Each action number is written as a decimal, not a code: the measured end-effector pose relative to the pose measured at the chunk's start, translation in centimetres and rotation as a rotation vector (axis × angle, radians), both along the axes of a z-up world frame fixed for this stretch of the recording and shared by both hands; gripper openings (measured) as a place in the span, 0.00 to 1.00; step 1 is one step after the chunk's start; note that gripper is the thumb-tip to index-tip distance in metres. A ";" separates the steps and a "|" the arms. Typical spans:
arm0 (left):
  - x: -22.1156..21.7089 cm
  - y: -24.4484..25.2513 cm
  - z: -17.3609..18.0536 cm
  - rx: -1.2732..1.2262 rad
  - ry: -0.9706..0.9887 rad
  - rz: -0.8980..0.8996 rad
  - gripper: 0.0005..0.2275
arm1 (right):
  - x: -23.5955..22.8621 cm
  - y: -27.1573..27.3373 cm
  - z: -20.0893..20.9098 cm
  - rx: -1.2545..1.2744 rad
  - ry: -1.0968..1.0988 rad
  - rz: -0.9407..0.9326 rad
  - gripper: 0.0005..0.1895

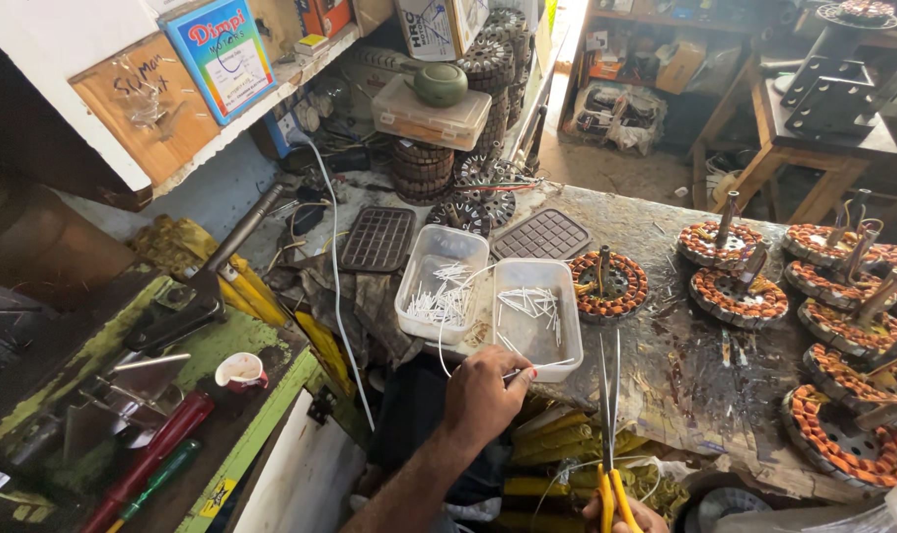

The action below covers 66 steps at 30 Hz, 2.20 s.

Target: The person repeatedly cuts short lengths of white insulated wire using yellow-handled shears and drops the pieces into a plastic container. The person continues this repetitive cutting process throughout the clip.

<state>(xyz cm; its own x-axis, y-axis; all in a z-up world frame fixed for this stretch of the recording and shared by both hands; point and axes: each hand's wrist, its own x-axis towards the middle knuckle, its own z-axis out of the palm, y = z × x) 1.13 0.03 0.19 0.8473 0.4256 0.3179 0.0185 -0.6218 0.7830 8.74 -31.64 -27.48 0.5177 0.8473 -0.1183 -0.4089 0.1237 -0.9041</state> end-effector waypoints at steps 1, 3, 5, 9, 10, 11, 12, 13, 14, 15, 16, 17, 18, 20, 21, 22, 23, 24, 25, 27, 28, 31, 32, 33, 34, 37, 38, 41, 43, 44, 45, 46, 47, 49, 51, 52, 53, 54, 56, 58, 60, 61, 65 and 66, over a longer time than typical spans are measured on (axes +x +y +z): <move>0.0 0.0 0.1 0.002 -0.001 0.000 0.05 | 0.0 0.0 0.0 -0.048 -0.036 -0.027 0.33; -0.1 0.0 0.2 0.006 -0.009 0.002 0.05 | 0.2 0.0 0.1 -0.143 -0.111 -0.084 0.35; -0.2 -0.1 0.3 0.010 -0.019 0.004 0.05 | 0.2 0.0 0.2 -0.062 -0.056 -0.001 0.32; -0.4 -0.2 0.4 -0.021 0.037 0.007 0.05 | 0.1 -0.2 0.2 -0.051 0.049 0.000 0.32; -0.4 -0.2 0.4 -0.014 0.030 0.010 0.05 | 0.3 -0.2 0.3 -0.070 -0.044 0.005 0.32; -0.4 -0.2 0.4 -0.007 0.022 0.013 0.05 | 0.6 -0.2 0.5 -0.089 -0.137 0.010 0.32; -0.4 -0.2 0.4 -0.005 0.014 0.010 0.05 | 0.9 -0.2 0.6 -0.107 -0.231 0.015 0.32; -0.4 -0.2 0.4 -0.004 0.007 0.007 0.05 | 1.2 0.1 0.7 -0.115 -0.193 0.060 0.31; -0.4 -0.2 0.4 -0.003 -0.001 0.003 0.05 | 1.3 0.2 0.8 -0.121 -0.163 0.085 0.31; -0.4 -0.3 0.4 -0.003 -0.001 0.003 0.05 | 1.5 0.3 0.9 -0.135 -0.142 0.098 0.31; -0.4 -0.3 0.5 -0.002 -0.001 0.005 0.05 | 1.5 0.5 0.9 -0.142 -0.139 0.081 0.31; -0.4 -0.2 0.5 -0.001 0.000 0.006 0.05 | 1.5 0.7 1.0 -0.151 -0.140 0.064 0.31; -0.4 -0.2 0.5 -0.003 0.002 0.004 0.05 | 1.4 0.9 1.1 -0.158 -0.136 0.052 0.31; -0.4 -0.2 0.5 -0.006 0.007 0.001 0.05 | 1.3 1.2 1.2 -0.172 -0.134 0.038 0.30; -0.4 -0.2 0.5 0.003 -0.007 -0.004 0.05 | 1.3 1.2 1.2 -0.175 -0.138 0.034 0.30; -0.3 -0.1 0.5 0.011 -0.019 -0.007 0.05 | 1.1 1.3 1.2 -0.181 -0.135 0.034 0.30; -0.4 -0.1 0.4 0.019 -0.031 -0.010 0.05 | 1.0 1.4 1.2 -0.187 -0.133 0.032 0.30; -0.4 -0.1 0.4 0.014 -0.024 -0.008 0.05 | 0.9 1.4 1.2 -0.190 -0.133 0.032 0.30; -0.4 0.0 0.3 0.010 -0.017 -0.005 0.05 | 1.0 1.5 1.2 -0.194 -0.134 0.029 0.30; -0.5 0.0 0.3 -0.002 -0.005 -0.004 0.05 | 0.9 1.6 1.1 -0.202 -0.132 0.026 0.30; -0.5 0.0 0.3 -0.008 -0.003 -0.006 0.05 | 0.9 1.7 1.1 -0.206 -0.132 0.022 0.30; -0.5 0.0 0.3 -0.017 0.004 -0.008 0.05 | 0.9 1.8 1.1 -0.214 -0.128 0.021 0.30; -0.5 0.0 0.3 -0.019 0.005 -0.008 0.05 | 0.9 1.8 1.1 -0.219 -0.129 0.019 0.30; -0.6 0.0 0.3 -0.021 0.009 -0.007 0.05 | 0.9 1.8 1.1 -0.221 -0.129 0.018 0.30; -0.6 0.1 0.4 -0.023 0.012 -0.007 0.05 | 0.9 1.9 1.1 -0.222 -0.128 0.015 0.30; -0.5 0.2 0.4 -0.039 0.045 -0.004 0.06 | 0.9 2.1 1.1 -0.227 -0.129 0.008 0.29; -0.5 0.2 0.4 -0.046 0.060 -0.004 0.06 | 0.9 2.1 1.1 -0.228 -0.129 0.006 0.29; -0.5 0.1 0.4 -0.037 0.035 0.001 0.06 | 1.0 2.1 1.1 -0.230 -0.129 -0.002 0.29; -0.5 0.1 0.3 -0.033 0.034 0.005 0.06 | 0.9 2.1 1.1 -0.234 -0.128 -0.004 0.29; -0.5 0.1 0.3 -0.030 0.033 0.006 0.06 | 0.9 2.1 1.1 -0.233 -0.125 -0.004 0.29; -0.5 0.1 0.3 -0.027 0.030 0.008 0.06 | 0.8 2.1 1.1 -0.234 -0.127 -0.006 0.29; -0.5 0.1 0.2 -0.023 0.027 0.009 0.06 | 0.8 2.1 1.1 -0.235 -0.124 -0.008 0.29; -0.5 0.1 0.2 -0.019 0.024 0.010 0.05 | 0.8 2.2 1.1 -0.235 -0.126 -0.010 0.29; -0.5 0.1 0.2 -0.027 0.028 0.016 0.05 | 0.8 2.1 1.2 -0.235 -0.128 -0.012 0.29; -0.5 0.0 0.1 -0.024 0.024 0.016 0.05 | 0.7 2.0 1.1 -0.236 -0.128 -0.014 0.28; -0.4 0.0 0.1 -0.015 0.016 0.013 0.05 | 0.7 2.0 1.0 -0.237 -0.129 -0.017 0.28; -0.4 0.0 0.0 -0.007 0.009 0.011 0.05 | 0.7 1.9 1.0 -0.237 -0.128 -0.017 0.28; -0.4 0.0 0.0 -0.006 0.012 0.011 0.05 | 0.7 1.9 1.0 -0.239 -0.129 -0.019 0.28; -0.4 0.0 0.0 -0.003 0.018 0.010 0.05 | 0.8 1.8 1.0 -0.241 -0.126 -0.024 0.28; -0.4 0.0 0.0 -0.016 0.031 0.013 0.05 | 0.8 1.8 1.2 -0.240 -0.129 -0.025 0.28; -0.4 0.0 0.2 -0.022 0.041 0.015 0.05 | 0.8 1.6 1.6 -0.239 -0.131 -0.026 0.28; -0.4 0.0 0.2 -0.023 0.045 0.014 0.05 | 0.8 1.5 1.7 -0.239 -0.130 -0.026 0.28; -0.5 0.1 0.2 -0.014 0.067 0.017 0.06 | 0.7 1.8 1.4 -0.243 -0.128 -0.025 0.27; -0.4 0.1 0.2 -0.010 0.074 0.011 0.06 | 0.6 1.9 1.2 -0.244 -0.127 -0.024 0.27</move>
